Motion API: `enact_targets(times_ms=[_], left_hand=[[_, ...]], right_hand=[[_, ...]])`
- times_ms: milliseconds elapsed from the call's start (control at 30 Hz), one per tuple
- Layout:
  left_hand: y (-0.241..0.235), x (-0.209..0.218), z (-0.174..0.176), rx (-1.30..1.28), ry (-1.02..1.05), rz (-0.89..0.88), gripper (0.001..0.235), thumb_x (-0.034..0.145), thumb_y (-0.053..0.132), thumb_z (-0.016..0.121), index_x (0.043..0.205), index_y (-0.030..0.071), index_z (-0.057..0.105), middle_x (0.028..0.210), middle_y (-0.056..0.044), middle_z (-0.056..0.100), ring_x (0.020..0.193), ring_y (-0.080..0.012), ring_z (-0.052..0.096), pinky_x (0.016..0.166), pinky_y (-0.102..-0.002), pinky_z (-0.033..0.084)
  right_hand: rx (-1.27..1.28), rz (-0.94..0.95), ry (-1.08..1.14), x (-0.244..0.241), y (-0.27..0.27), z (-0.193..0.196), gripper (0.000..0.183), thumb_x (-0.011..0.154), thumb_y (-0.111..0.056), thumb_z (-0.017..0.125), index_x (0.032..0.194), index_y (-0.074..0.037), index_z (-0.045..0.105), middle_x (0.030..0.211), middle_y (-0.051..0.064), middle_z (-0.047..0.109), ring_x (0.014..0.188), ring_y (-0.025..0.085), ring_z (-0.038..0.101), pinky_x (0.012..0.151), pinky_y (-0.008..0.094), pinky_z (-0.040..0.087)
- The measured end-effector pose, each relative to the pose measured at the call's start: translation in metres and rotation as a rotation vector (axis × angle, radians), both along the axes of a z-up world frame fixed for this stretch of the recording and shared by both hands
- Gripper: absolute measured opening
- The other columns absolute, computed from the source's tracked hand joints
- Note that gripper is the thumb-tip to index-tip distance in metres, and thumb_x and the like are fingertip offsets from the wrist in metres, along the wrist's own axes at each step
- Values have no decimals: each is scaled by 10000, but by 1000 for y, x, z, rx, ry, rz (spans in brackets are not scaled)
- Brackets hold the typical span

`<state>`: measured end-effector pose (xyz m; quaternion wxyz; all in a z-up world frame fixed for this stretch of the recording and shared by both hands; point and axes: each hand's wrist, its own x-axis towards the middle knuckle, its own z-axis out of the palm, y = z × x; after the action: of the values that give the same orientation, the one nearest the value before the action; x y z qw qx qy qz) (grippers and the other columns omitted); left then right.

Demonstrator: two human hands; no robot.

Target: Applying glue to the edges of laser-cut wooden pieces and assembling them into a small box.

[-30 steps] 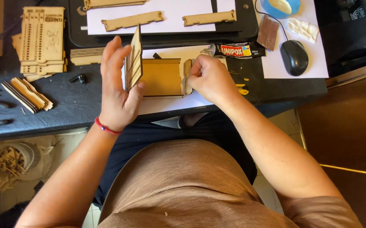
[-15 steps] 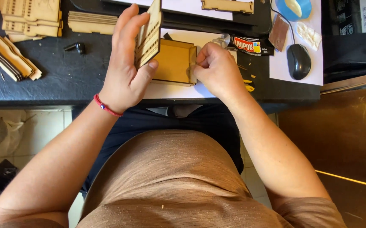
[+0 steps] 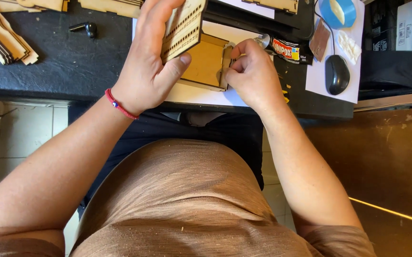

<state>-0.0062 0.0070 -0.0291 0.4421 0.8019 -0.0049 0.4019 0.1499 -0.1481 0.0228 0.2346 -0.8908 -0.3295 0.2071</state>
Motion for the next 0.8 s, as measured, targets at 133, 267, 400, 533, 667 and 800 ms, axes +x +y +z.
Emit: enact_targets(times_ms=[133, 267, 400, 533, 667, 800], left_hand=[[1, 0, -2, -8, 1, -2, 592, 1094, 466, 398, 1520, 72, 278, 1484, -199, 371, 1393, -355, 399, 1175, -481, 363], [1, 1, -2, -7, -7, -11, 623, 1094, 492, 379, 1522, 52, 272, 1497, -207, 372, 1424, -360, 392, 1208, -484, 344], [1, 1, 0, -2, -16, -16, 636, 1088, 509, 365, 1514, 44, 281, 1500, -207, 387, 1424, -358, 396, 1212, -475, 336], [2, 2, -3, -13, -14, -33, 672, 1088, 543, 347, 1544, 59, 251, 1552, -192, 352, 1472, -348, 371, 1242, -483, 343], [2, 2, 1, 8, -31, -45, 658, 1089, 525, 348, 1532, 46, 262, 1534, -194, 376, 1435, -357, 403, 1211, -483, 367], [2, 2, 1, 11, -31, -58, 623, 1091, 457, 389, 1533, 38, 257, 1524, -205, 383, 1426, -362, 402, 1207, -485, 371]], right_hand=[[30, -27, -8, -4, 0, 0, 236, 807, -60, 639, 1001, -142, 533, 692, -36, 691, 603, 115, 595, 629, 300, 444], [47, -64, 4, -7, 0, 2, 233, 828, -75, 661, 1007, -146, 529, 678, -41, 667, 594, 109, 589, 634, 295, 440], [53, -46, 1, -5, -2, 0, 241, 820, -91, 655, 1013, -154, 526, 678, -48, 650, 573, 107, 527, 612, 292, 394], [49, -25, -4, -6, 1, 3, 242, 839, -79, 652, 1028, -159, 524, 688, -29, 669, 594, 121, 605, 632, 303, 428], [7, -45, 17, -10, 5, 9, 289, 841, -80, 637, 1094, -166, 525, 675, -35, 667, 580, 118, 617, 610, 305, 431], [-35, -133, 35, -7, 8, 8, 414, 826, -128, 694, 1208, -170, 539, 687, -41, 688, 617, 103, 616, 599, 288, 427]])
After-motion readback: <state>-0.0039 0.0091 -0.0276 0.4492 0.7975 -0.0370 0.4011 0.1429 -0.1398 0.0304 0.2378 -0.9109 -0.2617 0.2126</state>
